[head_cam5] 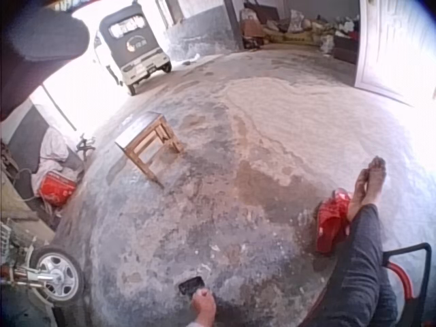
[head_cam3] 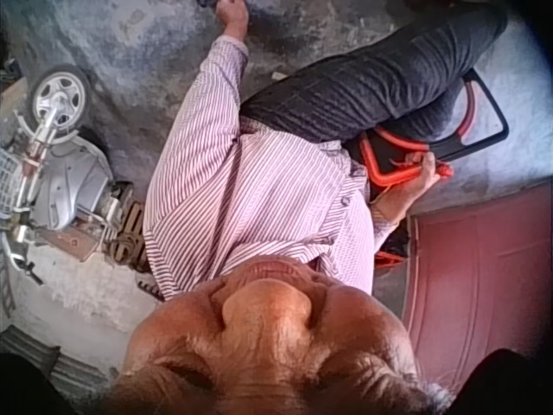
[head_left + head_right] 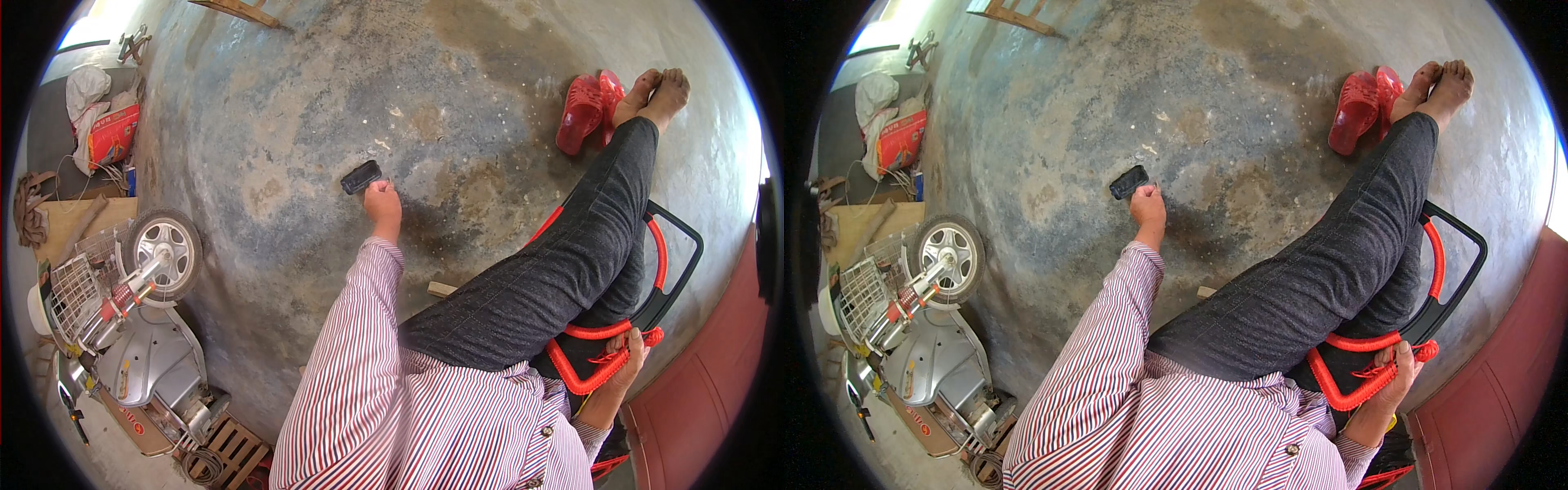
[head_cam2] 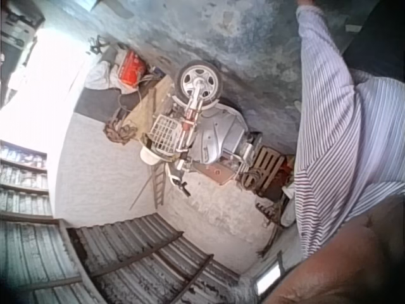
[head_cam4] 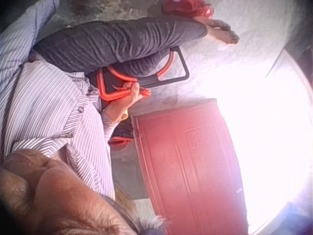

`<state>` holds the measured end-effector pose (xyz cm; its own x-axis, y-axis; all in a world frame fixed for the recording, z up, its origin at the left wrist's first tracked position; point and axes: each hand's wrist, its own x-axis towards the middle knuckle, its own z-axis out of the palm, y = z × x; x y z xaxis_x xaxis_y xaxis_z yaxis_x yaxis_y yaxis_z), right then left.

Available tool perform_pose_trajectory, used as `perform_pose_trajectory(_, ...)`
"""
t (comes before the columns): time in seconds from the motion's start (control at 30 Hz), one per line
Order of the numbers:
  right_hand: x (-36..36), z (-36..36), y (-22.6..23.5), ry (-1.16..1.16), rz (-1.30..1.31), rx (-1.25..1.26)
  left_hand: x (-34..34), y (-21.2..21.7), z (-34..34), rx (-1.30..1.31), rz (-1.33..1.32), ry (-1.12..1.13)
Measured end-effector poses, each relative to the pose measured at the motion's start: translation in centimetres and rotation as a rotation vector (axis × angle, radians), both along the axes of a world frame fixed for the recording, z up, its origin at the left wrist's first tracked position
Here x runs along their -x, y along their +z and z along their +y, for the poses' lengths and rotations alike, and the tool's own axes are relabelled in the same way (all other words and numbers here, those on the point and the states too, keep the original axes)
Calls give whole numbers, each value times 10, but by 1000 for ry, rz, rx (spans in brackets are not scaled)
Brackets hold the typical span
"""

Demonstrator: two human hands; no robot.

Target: The recorder is wrapping a red string around the frame of a circular object while sitting on the floor.

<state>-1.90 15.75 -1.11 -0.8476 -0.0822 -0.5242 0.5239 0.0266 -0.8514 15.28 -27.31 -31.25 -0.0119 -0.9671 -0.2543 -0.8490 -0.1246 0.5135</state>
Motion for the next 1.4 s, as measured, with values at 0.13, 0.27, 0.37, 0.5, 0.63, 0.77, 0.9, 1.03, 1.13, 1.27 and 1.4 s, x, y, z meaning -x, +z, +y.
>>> perform_pose_trajectory(0.13,0,-3,1,-8,22,6,0,-1,0,18,-15,-24)
perform_pose_trajectory(0.27,-2,-17,18,24,-28,-3,2,0,0,19,-22,-32)
perform_pose_trajectory(0.37,-4,-28,23,1,-26,-16,0,-2,-1,3,-10,-17)
perform_pose_trajectory(0.5,-6,-40,28,-45,-18,-37,-4,-4,-3,10,-11,-1)
perform_pose_trajectory(0.63,-7,-47,30,-101,-5,-69,1,-2,0,-22,-8,-8)
perform_pose_trajectory(0.77,-8,-50,30,-152,3,-98,0,-5,-1,-9,-6,-29)
perform_pose_trajectory(0.9,0,-2,-1,-27,21,-24,-1,-3,-2,-17,-4,-20)
perform_pose_trajectory(1.03,0,-6,2,-32,16,-25,0,-6,-1,-29,-6,-18)
perform_pose_trajectory(1.13,0,-8,2,-27,21,-21,1,-7,0,-56,-9,4)
perform_pose_trajectory(1.27,-11,-10,-6,-189,66,-53,-2,-8,-2,48,-32,2)
perform_pose_trajectory(1.4,-7,-7,-4,-143,59,-52,11,3,2,2,-18,25)
